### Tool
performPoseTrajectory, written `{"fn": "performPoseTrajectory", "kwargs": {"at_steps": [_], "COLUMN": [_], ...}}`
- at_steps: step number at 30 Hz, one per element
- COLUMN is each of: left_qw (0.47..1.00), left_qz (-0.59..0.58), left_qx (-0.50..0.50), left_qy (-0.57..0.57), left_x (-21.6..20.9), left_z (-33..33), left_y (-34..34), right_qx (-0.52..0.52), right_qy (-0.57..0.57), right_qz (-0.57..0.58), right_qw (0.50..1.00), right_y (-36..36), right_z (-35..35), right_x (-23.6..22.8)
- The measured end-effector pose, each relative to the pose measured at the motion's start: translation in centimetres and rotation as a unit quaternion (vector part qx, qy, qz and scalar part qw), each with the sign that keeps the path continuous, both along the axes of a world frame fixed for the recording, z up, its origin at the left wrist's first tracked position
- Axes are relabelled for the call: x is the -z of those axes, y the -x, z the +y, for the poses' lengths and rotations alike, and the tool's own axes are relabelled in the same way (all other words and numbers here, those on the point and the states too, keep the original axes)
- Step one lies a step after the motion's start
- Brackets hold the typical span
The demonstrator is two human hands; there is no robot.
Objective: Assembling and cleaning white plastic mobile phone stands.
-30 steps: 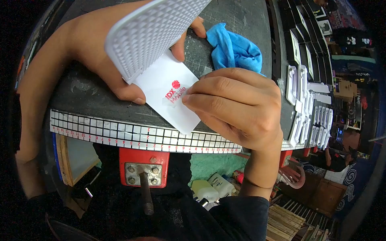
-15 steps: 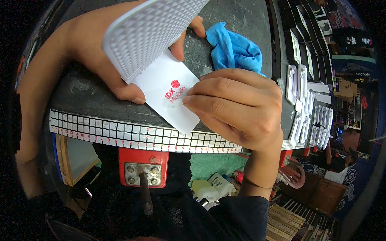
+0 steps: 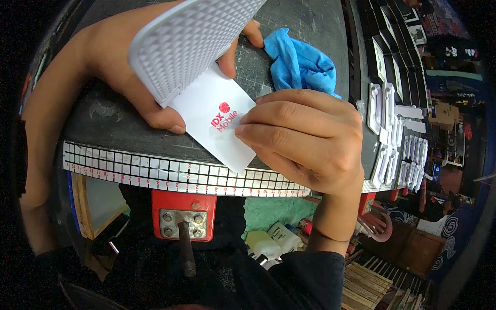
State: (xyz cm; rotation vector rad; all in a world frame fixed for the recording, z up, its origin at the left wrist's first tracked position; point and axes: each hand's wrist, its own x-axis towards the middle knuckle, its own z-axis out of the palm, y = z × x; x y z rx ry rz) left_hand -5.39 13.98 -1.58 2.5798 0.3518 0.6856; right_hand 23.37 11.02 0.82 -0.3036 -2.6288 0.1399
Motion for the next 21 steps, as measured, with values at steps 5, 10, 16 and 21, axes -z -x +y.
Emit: {"fn": "performPoseTrajectory", "kwargs": {"at_steps": [5, 10, 16, 21], "left_qw": [1.000, 1.000, 1.000, 1.000], "left_qz": [-0.006, 0.000, -0.009, -0.008], "left_qx": [0.007, -0.002, 0.001, 0.000], "left_qy": [0.003, 0.005, -0.006, 0.005], "left_x": [-0.02, -0.01, 0.06, 0.09], "left_z": [-0.01, 0.00, 0.00, -0.13], "left_y": [0.04, -0.02, -0.04, 0.02], "right_qx": [0.001, 0.001, -0.001, -0.001], "right_qy": [0.000, 0.002, 0.002, 0.004], "right_qz": [0.000, 0.003, 0.005, 0.007], "right_qw": [1.000, 1.000, 1.000, 1.000], "right_y": [-0.04, -0.10, -0.10, -0.14], "right_z": [-0.02, -0.03, -0.02, -0.06], "right_x": [0.04, 0.08, 0.14, 0.10]}}
